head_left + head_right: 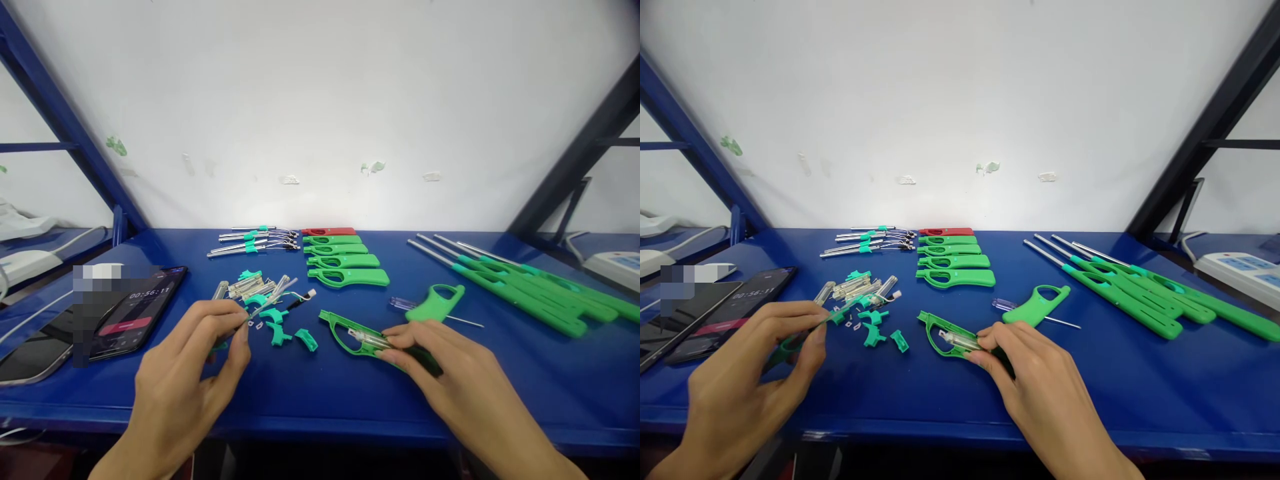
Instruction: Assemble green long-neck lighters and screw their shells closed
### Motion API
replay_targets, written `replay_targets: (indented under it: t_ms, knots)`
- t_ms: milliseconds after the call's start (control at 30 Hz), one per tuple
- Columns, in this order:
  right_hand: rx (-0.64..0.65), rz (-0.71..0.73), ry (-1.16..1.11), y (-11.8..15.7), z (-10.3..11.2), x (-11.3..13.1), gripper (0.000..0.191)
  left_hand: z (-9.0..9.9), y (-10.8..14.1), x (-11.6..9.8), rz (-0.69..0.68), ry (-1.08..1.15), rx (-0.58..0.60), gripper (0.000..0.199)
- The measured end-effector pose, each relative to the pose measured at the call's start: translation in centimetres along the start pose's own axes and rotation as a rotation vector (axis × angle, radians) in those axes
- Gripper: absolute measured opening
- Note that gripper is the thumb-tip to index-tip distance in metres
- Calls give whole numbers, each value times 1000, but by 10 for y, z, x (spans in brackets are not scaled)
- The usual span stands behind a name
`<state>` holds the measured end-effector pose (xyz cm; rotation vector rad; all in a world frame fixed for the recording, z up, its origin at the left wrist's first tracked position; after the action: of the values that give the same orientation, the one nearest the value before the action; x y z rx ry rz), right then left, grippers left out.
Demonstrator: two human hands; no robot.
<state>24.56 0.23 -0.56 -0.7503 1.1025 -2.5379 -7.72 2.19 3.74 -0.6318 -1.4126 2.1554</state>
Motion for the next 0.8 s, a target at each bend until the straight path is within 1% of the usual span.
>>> replay_targets:
  t_ms: [67,133,233,267,300,400,533,600,667,733,800]
  knots:
    - [6,5,1,-1,-1,0,24,4,-8,2,-36,-42,0,13]
    - [11,8,2,-1,-1,0,27,7,-21,5,-88,-93,36,10]
    - [4,12,2,0,-3,-1,31,4,-47,16,-150,-160,128,10]
    - [-2,18,1,1,-3,-1,31,0,-57,22,-175,-169,163,13]
    - [-10,28,-1,2,-4,-1,31,-5,-67,29,-181,-166,225,13]
    - [-43,73,6,2,-4,-2,32,-30,-93,58,-192,-199,344,13]
    - [-122,158,27,-4,-4,0,39,-75,-113,97,-200,-264,478,14]
    - [-161,193,31,-7,-3,2,43,-98,-116,112,-212,-276,553,25]
    - [-182,219,32,-10,-2,5,46,-117,-114,124,-219,-279,619,29]
    - [-186,234,33,-10,-2,6,48,-132,-109,133,-215,-276,668,32]
    - [-185,237,38,-10,-2,7,48,-141,-102,140,-203,-271,705,33]
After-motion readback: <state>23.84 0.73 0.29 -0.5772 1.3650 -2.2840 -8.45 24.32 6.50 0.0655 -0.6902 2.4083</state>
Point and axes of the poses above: each hand's wrist, its own y-axis away from the middle knuckle, its own z-axis out of the back of the hand, x = y × z, the point moved 3 cm from there along -y, towards the middle knuckle, and after that the axes turned 15 degrees about -x, right-handed, at the moved point
